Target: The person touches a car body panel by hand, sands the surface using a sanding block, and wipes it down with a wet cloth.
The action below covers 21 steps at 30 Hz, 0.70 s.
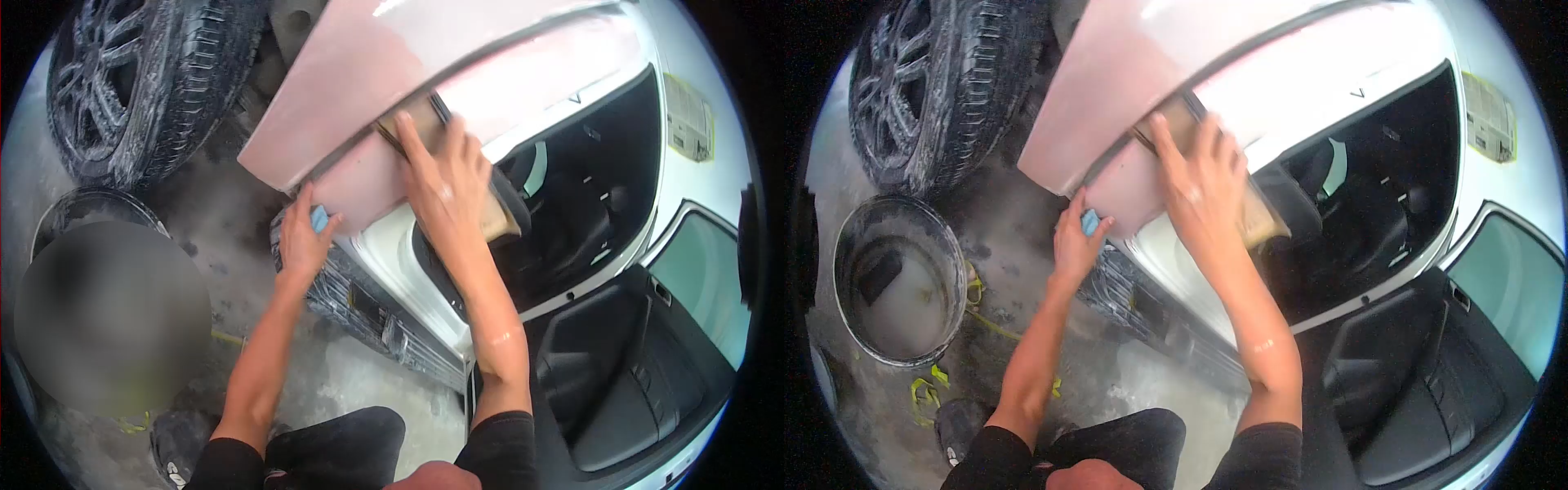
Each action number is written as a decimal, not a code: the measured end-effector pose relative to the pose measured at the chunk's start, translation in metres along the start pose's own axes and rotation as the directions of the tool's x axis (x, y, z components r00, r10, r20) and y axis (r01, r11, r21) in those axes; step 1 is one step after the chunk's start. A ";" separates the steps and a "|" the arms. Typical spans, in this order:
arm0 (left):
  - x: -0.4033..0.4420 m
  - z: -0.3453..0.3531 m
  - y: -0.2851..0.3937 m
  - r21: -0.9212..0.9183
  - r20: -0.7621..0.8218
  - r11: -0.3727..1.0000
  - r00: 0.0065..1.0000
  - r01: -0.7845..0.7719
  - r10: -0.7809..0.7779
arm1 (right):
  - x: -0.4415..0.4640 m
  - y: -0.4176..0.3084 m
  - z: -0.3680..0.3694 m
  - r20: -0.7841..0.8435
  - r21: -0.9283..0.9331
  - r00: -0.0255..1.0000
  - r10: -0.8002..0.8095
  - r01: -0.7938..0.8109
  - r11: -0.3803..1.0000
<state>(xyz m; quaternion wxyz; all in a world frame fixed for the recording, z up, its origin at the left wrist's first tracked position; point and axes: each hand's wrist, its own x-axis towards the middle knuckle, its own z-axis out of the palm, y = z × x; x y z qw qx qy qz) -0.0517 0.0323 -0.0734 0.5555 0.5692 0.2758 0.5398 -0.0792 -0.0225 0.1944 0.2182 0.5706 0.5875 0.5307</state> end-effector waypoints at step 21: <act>0.003 -0.001 -0.004 -0.006 0.011 1.000 1.000 0.013 -0.013 | 0.002 0.049 0.008 -0.132 0.002 0.988 0.075 -0.075 0.997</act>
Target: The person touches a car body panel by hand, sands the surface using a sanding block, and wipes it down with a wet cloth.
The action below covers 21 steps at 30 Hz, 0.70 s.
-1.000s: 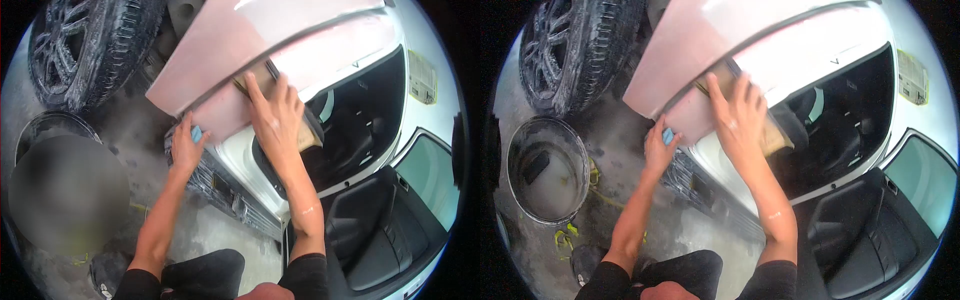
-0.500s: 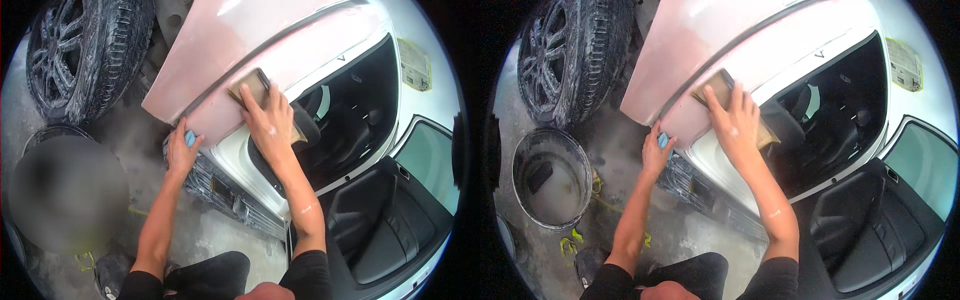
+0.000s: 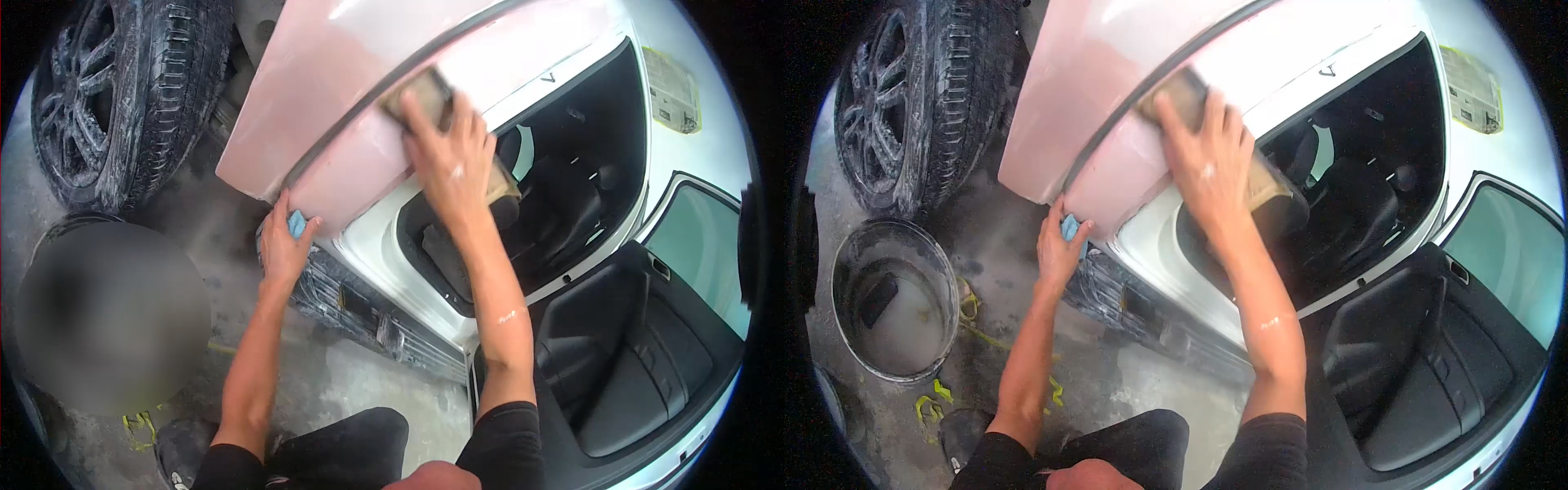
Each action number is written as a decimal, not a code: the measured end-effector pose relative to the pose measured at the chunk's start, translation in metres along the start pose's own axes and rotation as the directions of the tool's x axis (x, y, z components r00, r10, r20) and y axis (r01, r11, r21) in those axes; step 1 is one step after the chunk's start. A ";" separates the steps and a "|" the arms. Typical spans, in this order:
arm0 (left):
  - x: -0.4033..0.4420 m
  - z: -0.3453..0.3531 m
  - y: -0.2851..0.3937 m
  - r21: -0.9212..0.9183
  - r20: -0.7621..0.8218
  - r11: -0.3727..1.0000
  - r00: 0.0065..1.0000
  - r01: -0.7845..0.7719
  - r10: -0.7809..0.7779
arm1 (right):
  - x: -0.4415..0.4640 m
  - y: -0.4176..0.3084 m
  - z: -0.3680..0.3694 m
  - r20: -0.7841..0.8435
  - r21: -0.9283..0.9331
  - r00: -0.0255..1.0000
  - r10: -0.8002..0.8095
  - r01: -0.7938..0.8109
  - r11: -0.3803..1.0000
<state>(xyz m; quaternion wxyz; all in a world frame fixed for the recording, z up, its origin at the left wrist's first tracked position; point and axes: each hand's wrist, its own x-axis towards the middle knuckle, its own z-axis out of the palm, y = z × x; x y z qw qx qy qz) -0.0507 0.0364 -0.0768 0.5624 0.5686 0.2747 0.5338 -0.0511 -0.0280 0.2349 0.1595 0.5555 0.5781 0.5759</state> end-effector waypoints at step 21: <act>-0.004 0.000 -0.005 -0.010 -0.005 0.999 0.999 -0.040 0.039 | -0.008 -0.003 -0.003 -0.010 -0.031 0.994 0.107 -0.107 0.994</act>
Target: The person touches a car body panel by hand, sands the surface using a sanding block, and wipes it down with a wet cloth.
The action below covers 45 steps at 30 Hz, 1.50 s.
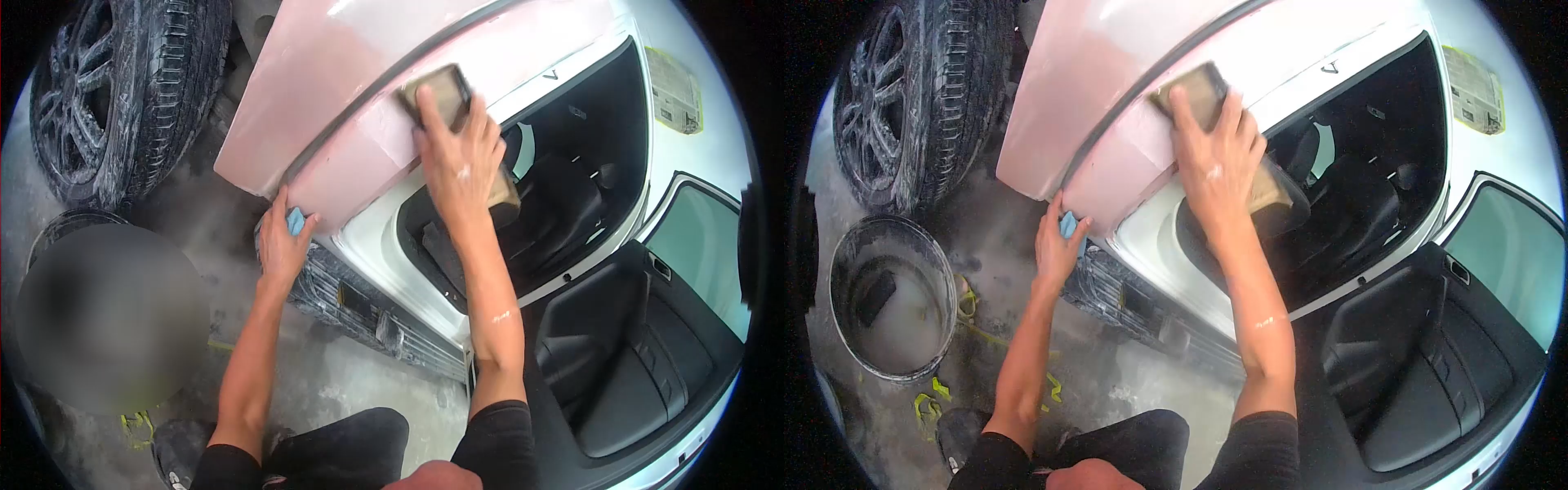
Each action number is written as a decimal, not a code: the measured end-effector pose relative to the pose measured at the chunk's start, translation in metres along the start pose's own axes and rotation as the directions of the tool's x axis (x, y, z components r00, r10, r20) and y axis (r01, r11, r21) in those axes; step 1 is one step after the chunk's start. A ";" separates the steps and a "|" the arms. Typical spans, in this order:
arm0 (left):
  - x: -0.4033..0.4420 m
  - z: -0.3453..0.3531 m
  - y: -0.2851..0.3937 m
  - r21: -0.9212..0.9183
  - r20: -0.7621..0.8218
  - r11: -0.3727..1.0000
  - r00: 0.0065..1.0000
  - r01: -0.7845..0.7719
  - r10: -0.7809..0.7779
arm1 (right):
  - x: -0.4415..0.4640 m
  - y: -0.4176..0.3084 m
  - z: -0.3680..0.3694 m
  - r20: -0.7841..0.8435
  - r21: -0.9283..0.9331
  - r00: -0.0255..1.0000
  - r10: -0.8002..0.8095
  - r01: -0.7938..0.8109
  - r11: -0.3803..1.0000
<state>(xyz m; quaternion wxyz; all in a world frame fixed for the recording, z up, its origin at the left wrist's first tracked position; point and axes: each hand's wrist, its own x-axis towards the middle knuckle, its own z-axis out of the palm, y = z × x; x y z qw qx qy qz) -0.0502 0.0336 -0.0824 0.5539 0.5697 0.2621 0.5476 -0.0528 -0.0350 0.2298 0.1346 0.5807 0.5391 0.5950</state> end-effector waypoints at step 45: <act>0.006 -0.006 0.008 0.004 0.010 0.999 0.999 0.032 -0.032 | -0.027 -0.033 0.007 0.022 0.082 0.997 -0.075 0.073 0.994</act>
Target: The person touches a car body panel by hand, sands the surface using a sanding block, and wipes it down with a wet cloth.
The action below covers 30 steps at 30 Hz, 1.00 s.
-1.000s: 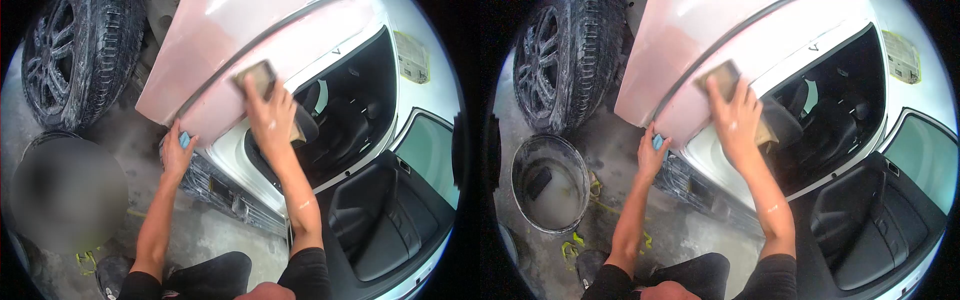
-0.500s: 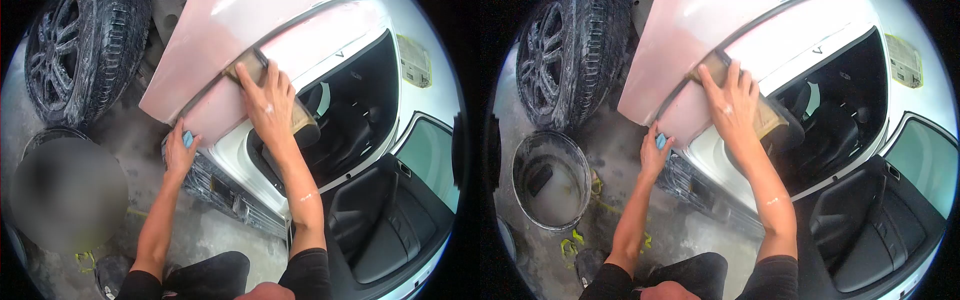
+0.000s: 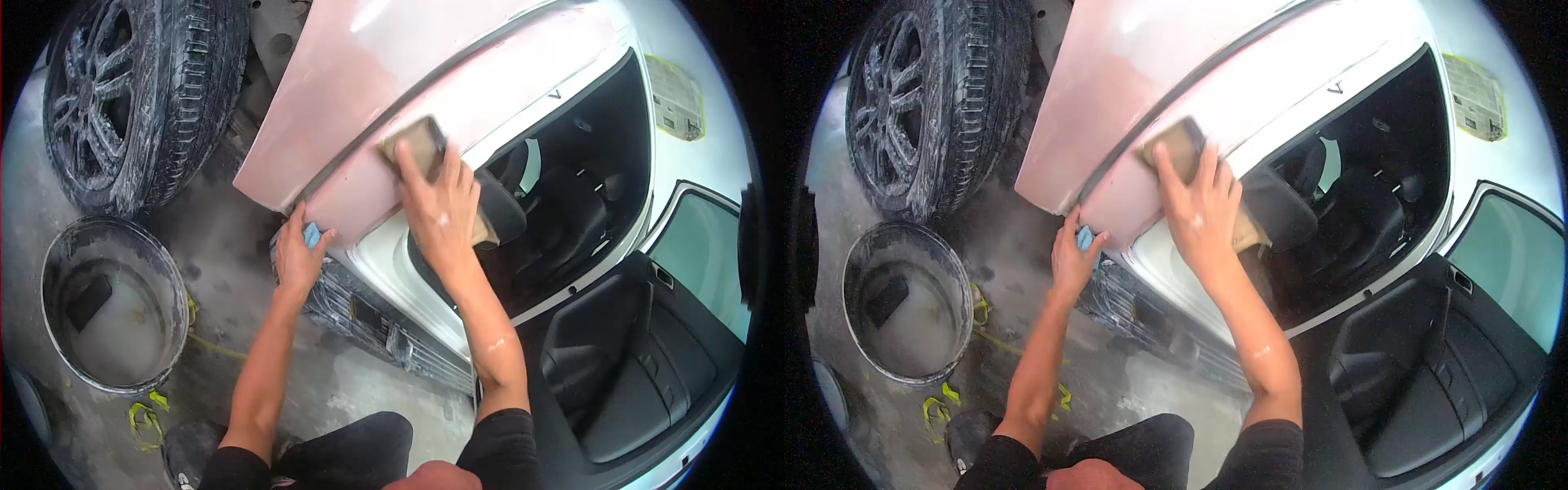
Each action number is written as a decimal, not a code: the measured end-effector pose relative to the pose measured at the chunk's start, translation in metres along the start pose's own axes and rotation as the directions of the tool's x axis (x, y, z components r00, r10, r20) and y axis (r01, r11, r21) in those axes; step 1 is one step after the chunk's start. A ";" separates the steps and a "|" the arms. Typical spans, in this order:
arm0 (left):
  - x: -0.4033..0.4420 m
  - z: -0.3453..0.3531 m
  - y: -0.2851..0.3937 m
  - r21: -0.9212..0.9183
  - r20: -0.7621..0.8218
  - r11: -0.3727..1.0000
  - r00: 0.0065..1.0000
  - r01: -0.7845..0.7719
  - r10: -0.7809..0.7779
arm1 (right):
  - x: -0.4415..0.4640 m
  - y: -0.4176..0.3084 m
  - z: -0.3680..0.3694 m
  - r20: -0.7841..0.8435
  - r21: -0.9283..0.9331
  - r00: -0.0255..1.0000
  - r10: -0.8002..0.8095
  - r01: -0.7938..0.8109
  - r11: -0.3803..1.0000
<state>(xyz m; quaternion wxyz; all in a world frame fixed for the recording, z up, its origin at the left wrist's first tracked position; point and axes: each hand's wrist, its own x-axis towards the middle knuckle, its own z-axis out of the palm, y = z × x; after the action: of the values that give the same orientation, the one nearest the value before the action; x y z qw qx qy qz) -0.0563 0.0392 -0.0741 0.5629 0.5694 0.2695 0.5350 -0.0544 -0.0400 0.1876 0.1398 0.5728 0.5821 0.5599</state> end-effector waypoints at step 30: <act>0.002 -0.003 -0.003 -0.013 0.013 0.999 0.999 -0.045 0.045 | 0.039 0.012 0.004 -0.095 -0.112 0.991 0.098 -0.109 0.988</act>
<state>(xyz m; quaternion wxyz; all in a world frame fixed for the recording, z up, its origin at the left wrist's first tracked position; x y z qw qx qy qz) -0.0580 0.0427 -0.0768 0.5561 0.5754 0.2492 0.5455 -0.0566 -0.0090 0.2149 0.1175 0.5675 0.5235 0.6245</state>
